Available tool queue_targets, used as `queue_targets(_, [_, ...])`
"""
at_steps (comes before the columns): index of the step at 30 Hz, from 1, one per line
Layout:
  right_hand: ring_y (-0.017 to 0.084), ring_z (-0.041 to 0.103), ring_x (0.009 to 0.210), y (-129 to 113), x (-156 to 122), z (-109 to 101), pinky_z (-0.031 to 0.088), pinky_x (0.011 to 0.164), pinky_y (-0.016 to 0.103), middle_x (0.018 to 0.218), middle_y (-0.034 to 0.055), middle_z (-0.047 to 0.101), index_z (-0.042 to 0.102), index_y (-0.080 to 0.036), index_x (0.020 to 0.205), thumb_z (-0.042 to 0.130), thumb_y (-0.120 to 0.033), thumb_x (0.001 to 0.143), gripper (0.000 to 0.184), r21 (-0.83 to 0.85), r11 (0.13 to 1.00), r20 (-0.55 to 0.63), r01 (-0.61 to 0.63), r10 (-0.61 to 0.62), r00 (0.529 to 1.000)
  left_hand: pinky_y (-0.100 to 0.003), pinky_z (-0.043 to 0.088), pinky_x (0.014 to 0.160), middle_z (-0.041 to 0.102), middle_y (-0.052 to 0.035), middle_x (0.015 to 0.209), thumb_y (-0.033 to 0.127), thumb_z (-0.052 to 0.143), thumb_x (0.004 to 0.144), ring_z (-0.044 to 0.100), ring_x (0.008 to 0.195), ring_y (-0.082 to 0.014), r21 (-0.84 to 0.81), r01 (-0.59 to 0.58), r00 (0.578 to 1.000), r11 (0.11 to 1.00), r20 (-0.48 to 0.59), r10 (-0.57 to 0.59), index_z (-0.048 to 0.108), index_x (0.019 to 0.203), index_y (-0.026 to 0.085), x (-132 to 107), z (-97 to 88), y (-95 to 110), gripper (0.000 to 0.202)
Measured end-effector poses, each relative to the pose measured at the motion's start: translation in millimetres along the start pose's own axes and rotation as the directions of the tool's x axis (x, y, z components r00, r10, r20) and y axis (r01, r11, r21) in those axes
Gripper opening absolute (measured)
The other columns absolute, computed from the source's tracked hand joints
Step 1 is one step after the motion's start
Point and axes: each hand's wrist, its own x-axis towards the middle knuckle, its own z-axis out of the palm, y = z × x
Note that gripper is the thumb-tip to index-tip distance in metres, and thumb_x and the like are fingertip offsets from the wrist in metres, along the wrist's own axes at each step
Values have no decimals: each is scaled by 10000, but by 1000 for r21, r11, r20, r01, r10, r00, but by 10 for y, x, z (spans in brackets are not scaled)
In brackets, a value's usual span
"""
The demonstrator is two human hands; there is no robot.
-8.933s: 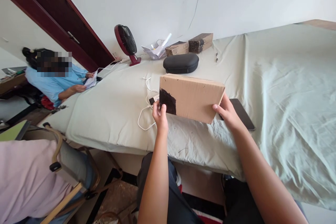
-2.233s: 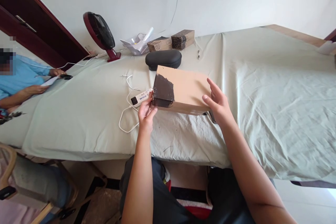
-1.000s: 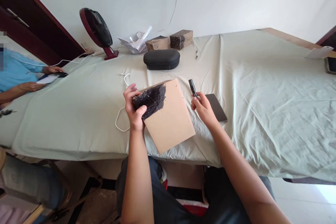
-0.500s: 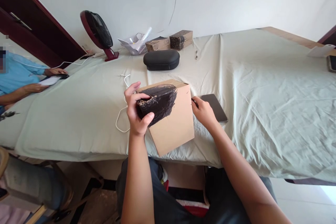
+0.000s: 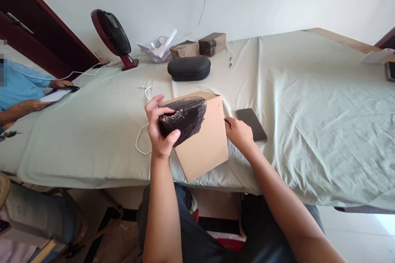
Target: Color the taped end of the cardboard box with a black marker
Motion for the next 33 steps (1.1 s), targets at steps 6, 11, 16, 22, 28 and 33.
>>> queue_targets(6, [293,683,857,31,45,33,322,667,319,1053,187,778,672,-172,1131,402,-300,1073,304,85,995,21,46,-48,999,-658,381,1239,567,-139,1478,757,633,856,527,1446,-407,-18,-13,1000,1000,11,14,638,1088,255,7,-2,-1,553])
queue_targets(11, [227,625,776,42,46,33,364,672,292,943,109,760,640,-198,1100,442,-307,1059,230,221,961,-18,163,-163,986,-658,373,1241,569,-131,1479,759,637,855,528,1439,-404,-19,-8,1000,1000,19,8,637,1103,260,18,1,-2,557])
queue_targets(16, [209,632,820,49,9,18,422,718,276,947,86,768,717,-182,1115,422,-298,1042,325,332,918,-62,218,-210,976,-657,377,1235,566,-130,1487,740,644,853,530,1427,-404,-21,-7,999,1000,32,8,638,1121,265,13,-15,-18,545])
queue_targets(22, [230,690,886,53,-12,-3,465,780,299,1082,87,816,728,-236,1381,442,-323,1053,444,383,901,-77,201,-186,980,-682,372,1225,552,-147,1478,846,563,842,513,1440,-427,38,29,999,999,45,-30,608,1102,267,22,-20,1,636])
queue_targets(28, [358,729,1065,43,-13,-46,460,772,349,1237,191,788,502,-273,1646,524,-446,1049,621,-25,997,117,69,-66,991,-666,367,1236,558,-134,1486,760,630,852,516,1443,-415,-8,3,999,1000,53,-2,630,1119,270,27,-26,10,558])
queue_targets(33, [280,734,867,165,-63,-187,433,688,320,1139,157,792,228,-356,1754,477,-155,980,838,-109,984,249,140,-109,962,-668,358,1241,560,-135,1480,722,652,868,509,1448,-410,-24,-18,998,1000,51,19,646,1129,274,39,-42,33,518])
